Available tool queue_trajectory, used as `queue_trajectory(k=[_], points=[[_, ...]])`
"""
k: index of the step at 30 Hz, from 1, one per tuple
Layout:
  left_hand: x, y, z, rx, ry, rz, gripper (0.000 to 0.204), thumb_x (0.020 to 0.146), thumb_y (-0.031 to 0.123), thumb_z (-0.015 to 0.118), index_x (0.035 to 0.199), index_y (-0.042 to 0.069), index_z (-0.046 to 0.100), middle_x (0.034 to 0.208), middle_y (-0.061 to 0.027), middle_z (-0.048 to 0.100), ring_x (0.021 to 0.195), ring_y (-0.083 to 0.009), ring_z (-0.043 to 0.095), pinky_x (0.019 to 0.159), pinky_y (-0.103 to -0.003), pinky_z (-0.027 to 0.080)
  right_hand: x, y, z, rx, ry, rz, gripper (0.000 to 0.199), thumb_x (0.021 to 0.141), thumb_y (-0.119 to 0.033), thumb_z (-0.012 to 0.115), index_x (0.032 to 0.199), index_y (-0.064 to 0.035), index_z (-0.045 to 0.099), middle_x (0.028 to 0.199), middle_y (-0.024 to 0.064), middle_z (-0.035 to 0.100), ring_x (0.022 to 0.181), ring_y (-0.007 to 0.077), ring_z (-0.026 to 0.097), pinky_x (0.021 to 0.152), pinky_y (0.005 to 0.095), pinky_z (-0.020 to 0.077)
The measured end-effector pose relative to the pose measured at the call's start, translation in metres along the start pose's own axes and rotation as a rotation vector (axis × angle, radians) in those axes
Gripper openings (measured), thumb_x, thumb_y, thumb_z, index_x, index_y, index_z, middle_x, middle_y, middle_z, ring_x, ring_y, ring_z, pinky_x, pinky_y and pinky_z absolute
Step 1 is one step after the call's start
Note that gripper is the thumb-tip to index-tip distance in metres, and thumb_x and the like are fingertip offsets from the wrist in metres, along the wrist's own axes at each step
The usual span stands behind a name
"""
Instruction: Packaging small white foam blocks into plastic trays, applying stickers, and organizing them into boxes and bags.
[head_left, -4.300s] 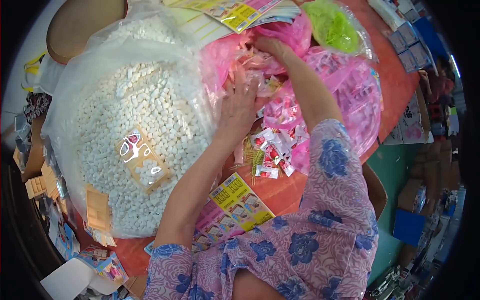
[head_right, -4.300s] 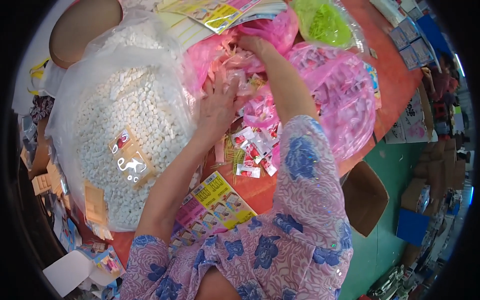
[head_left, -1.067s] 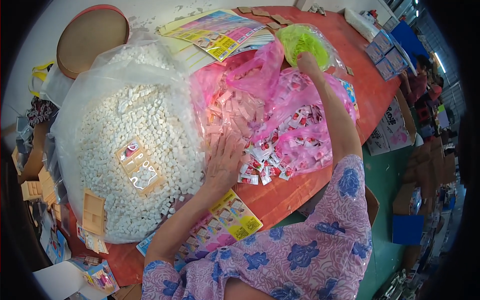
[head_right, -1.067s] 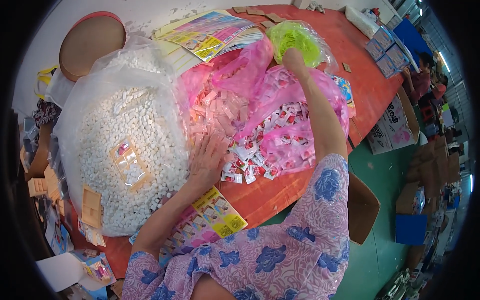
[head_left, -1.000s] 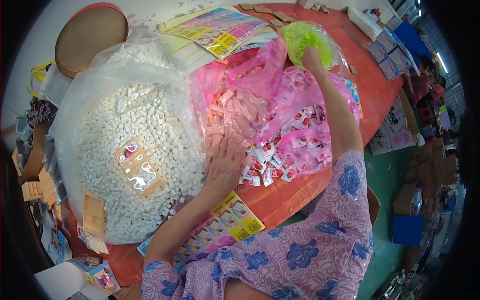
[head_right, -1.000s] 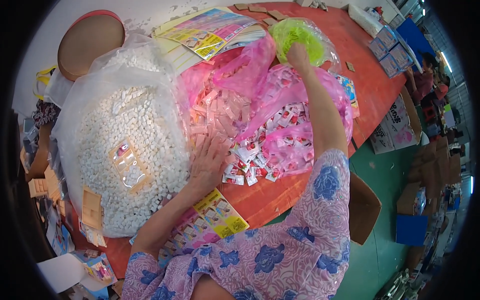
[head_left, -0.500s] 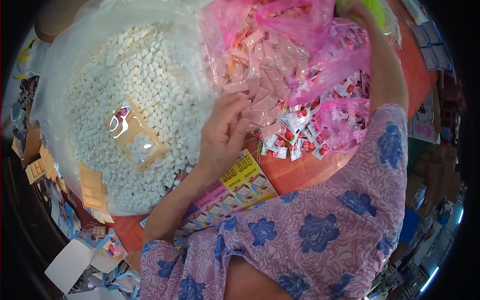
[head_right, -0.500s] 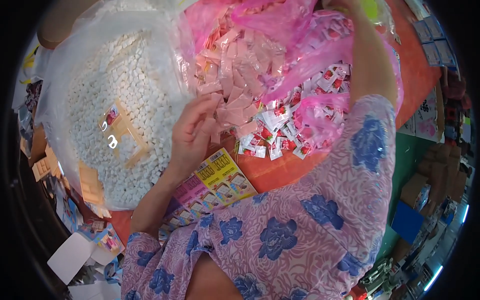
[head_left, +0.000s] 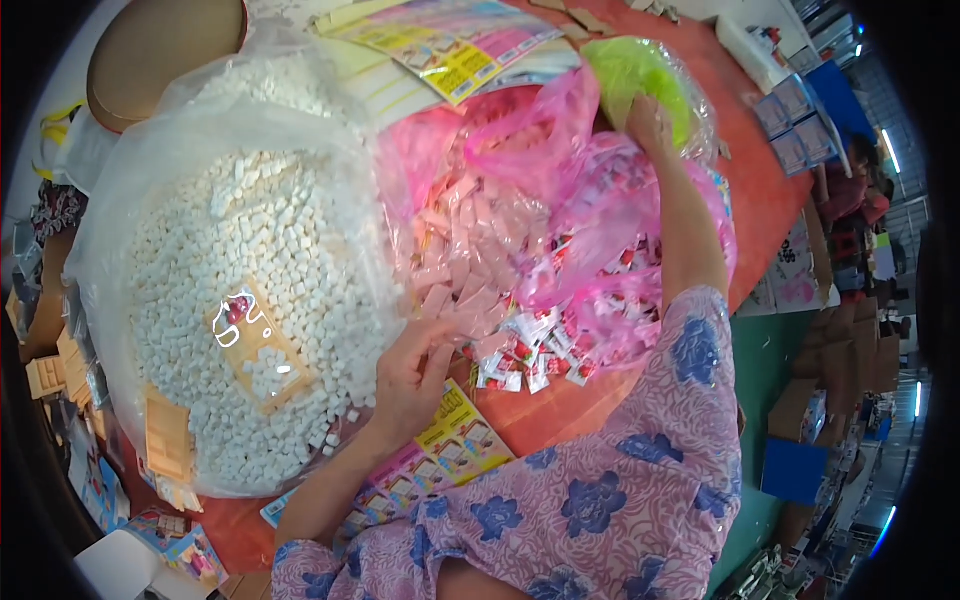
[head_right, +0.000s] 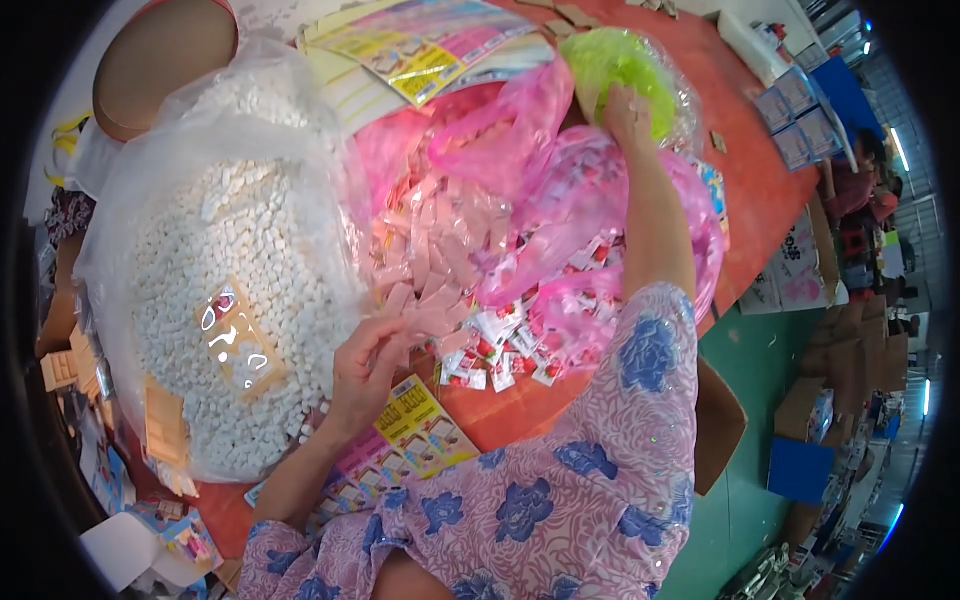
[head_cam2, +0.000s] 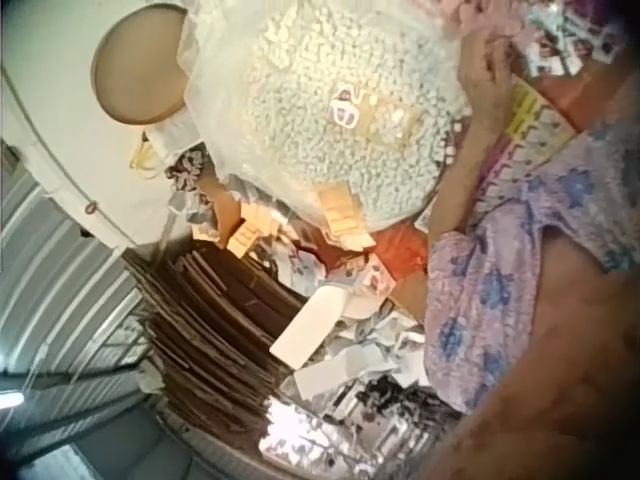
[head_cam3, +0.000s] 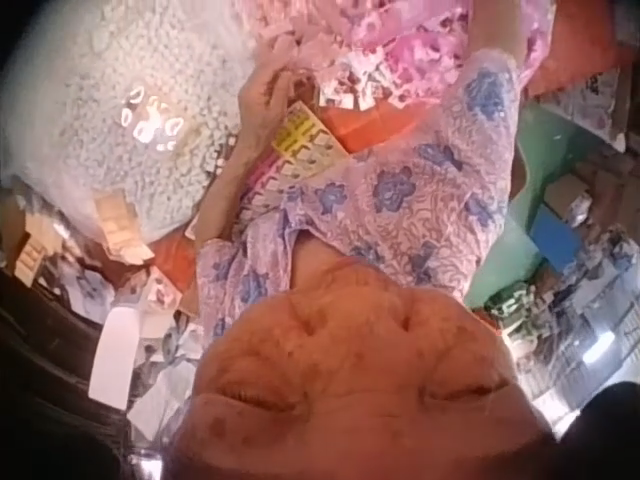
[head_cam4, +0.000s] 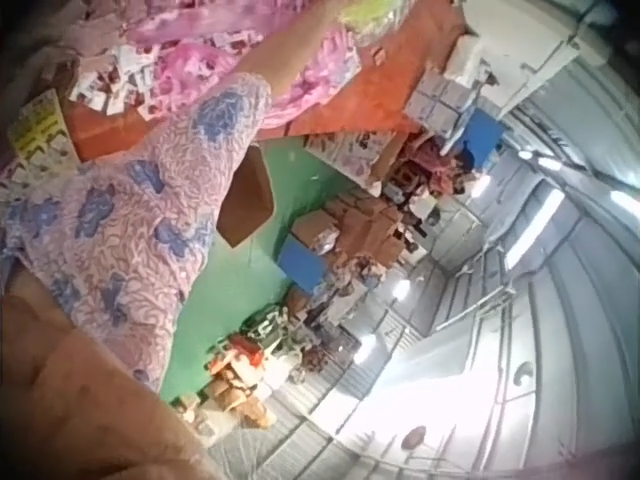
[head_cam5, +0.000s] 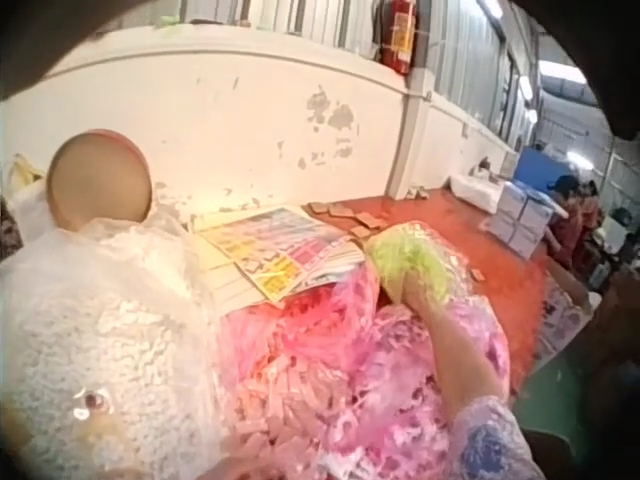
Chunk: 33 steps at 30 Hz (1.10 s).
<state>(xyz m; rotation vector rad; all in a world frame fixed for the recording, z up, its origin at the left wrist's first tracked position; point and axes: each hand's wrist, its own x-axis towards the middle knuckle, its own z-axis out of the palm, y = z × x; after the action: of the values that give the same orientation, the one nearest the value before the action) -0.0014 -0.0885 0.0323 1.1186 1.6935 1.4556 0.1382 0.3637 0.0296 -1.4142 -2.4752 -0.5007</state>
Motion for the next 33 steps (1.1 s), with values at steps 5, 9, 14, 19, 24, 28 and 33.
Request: queue_trajectory(k=[5,9,14,19,24,28,33], points=[[-0.003,-0.003,0.001,0.014,-0.028,0.054,0.017,0.077,0.006,0.048,0.092,0.003,0.054,0.085,-0.0123,0.056,0.075,-0.0236,0.056,0.065,-0.029,0.044,0.018,0.016,-0.014,0.201,0.184,-0.120,0.013,0.069,-0.005,0.043,0.074,-0.0008,0.054,0.074,0.0215,0.055,0.073,0.0353,0.054,0.064,0.0422,0.0428],[-0.003,-0.003,0.006,0.056,-0.052,0.076,0.017,0.077,0.006,0.048,0.092,0.001,0.054,0.085,-0.0126,0.056,0.076,-0.0245,0.055,0.068,-0.029,0.043,0.024,0.026,0.000,0.155,0.185,-0.150,0.013,0.071,-0.009,0.043,0.073,-0.0006,0.052,0.073,0.0228,0.054,0.071,0.0370,0.053,0.063,0.0428,0.0419],[-0.009,0.007,-0.002,0.061,-0.043,0.055,0.017,0.076,0.006,0.048,0.091,0.000,0.054,0.084,-0.0130,0.056,0.077,-0.0244,0.055,0.068,-0.029,0.043,0.011,0.012,-0.035,0.299,0.136,0.014,0.022,0.072,-0.012,0.041,0.082,0.0030,0.054,0.074,0.0219,0.055,0.070,0.0358,0.053,0.065,0.0429,0.0415],[-0.007,0.006,0.006,0.046,-0.069,0.098,0.017,0.076,0.006,0.048,0.091,-0.001,0.053,0.084,-0.0130,0.056,0.076,-0.0239,0.055,0.067,-0.029,0.043,0.020,0.074,-0.015,0.738,-0.068,0.399,0.018,0.072,-0.010,0.044,0.085,-0.0026,0.054,0.065,0.0087,0.055,0.059,0.0217,0.053,0.054,0.0346,0.0418],[-0.015,0.012,0.007,0.080,-0.081,0.104,0.017,0.077,0.006,0.047,0.091,-0.001,0.054,0.084,-0.0111,0.056,0.079,-0.0203,0.055,0.071,-0.028,0.042,-0.019,0.027,-0.078,1.612,0.051,0.677,0.016,0.076,-0.010,0.052,0.092,-0.0051,0.050,0.076,0.0054,0.054,0.060,0.0140,0.049,0.045,0.0264,0.0384],[-0.019,0.011,0.009,0.130,-0.072,0.199,0.018,0.077,0.006,0.047,0.092,-0.001,0.053,0.085,-0.0117,0.056,0.078,-0.0204,0.055,0.070,-0.027,0.042,-0.024,0.024,-0.101,1.642,-0.013,0.896,0.017,0.077,-0.013,0.054,0.092,-0.0062,0.049,0.081,0.0053,0.053,0.059,0.0143,0.049,0.044,0.0247,0.0391],[-0.023,0.021,0.012,0.103,-0.116,0.147,0.019,0.076,0.007,0.048,0.092,-0.001,0.054,0.085,-0.0121,0.056,0.078,-0.0219,0.055,0.070,-0.029,0.042,-0.036,0.039,-0.098,1.859,-0.205,0.751,0.017,0.078,-0.013,0.053,0.093,-0.0056,0.048,0.077,0.0054,0.052,0.059,0.0157,0.050,0.045,0.0259,0.0432]])
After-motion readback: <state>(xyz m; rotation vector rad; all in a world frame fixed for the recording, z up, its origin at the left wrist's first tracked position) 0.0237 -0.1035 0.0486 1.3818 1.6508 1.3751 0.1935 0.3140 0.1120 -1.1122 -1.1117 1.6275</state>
